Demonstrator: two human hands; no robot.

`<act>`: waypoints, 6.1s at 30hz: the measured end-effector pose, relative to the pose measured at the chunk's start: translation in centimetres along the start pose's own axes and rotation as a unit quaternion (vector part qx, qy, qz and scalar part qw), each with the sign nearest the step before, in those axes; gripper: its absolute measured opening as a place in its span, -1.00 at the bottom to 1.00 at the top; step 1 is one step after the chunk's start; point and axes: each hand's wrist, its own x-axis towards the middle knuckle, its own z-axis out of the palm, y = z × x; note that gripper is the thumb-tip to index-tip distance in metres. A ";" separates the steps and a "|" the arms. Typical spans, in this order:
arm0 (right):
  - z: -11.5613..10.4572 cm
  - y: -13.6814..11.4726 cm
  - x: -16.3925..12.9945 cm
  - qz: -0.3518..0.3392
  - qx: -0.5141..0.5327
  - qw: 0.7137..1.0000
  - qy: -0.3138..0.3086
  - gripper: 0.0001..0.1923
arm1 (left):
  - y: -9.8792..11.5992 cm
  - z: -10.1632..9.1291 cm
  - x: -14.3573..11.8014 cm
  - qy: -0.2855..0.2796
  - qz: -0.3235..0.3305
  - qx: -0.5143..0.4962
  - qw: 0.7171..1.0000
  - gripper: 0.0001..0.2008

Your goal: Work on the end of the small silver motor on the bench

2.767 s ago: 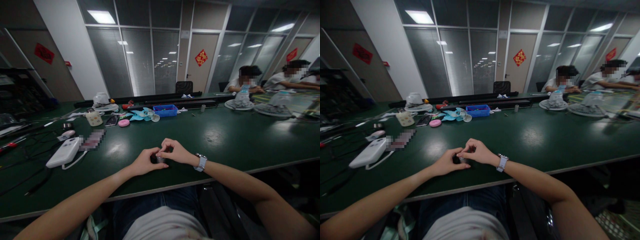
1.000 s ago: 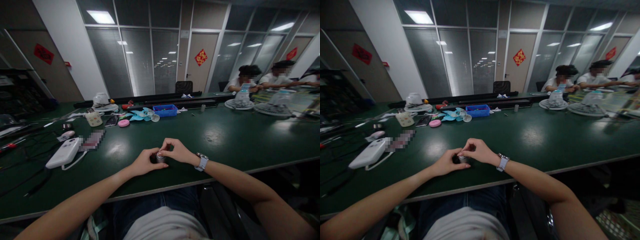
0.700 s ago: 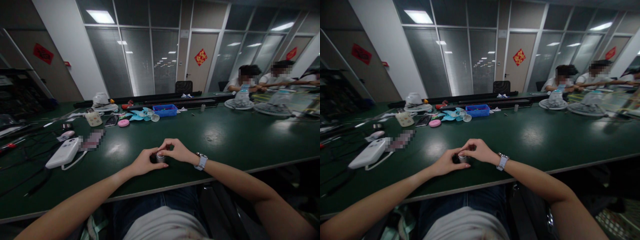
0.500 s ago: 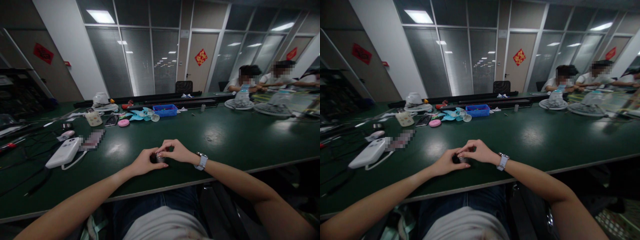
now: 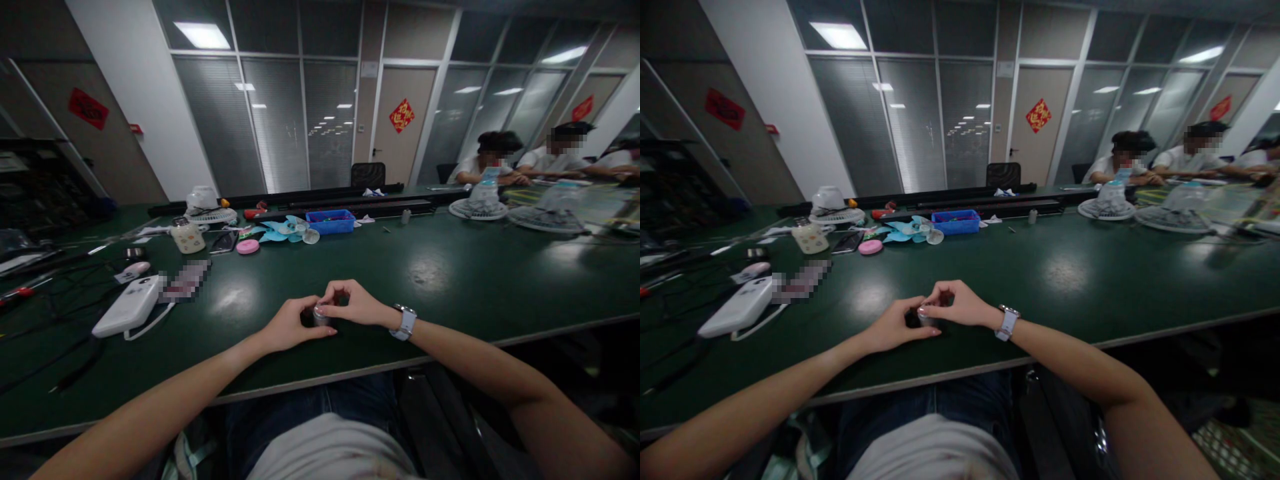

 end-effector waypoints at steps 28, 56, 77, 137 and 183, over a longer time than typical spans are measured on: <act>-0.3 -0.3 0.0 0.004 -0.005 1.000 -0.020 -0.67 | 0.1 0.0 -0.1 0.000 0.007 0.018 1.000 -0.57; -0.1 -1.1 -0.3 -0.037 -0.062 0.997 0.002 -0.73 | 0.1 0.1 -0.1 0.005 -0.001 0.029 1.000 -0.50; -2.6 3.5 1.2 0.051 -0.158 0.985 0.053 -0.77 | 0.7 -0.1 -0.1 -0.001 0.016 0.027 1.000 -0.65; -0.5 -0.4 0.0 -0.066 -0.087 0.991 0.084 -0.83 | 0.3 0.0 -0.1 0.007 -0.002 0.036 0.999 -0.54; 0.2 -0.3 0.1 -0.083 -0.058 0.994 0.034 -0.76 | -0.1 0.2 -0.1 0.007 0.006 0.065 0.998 -0.60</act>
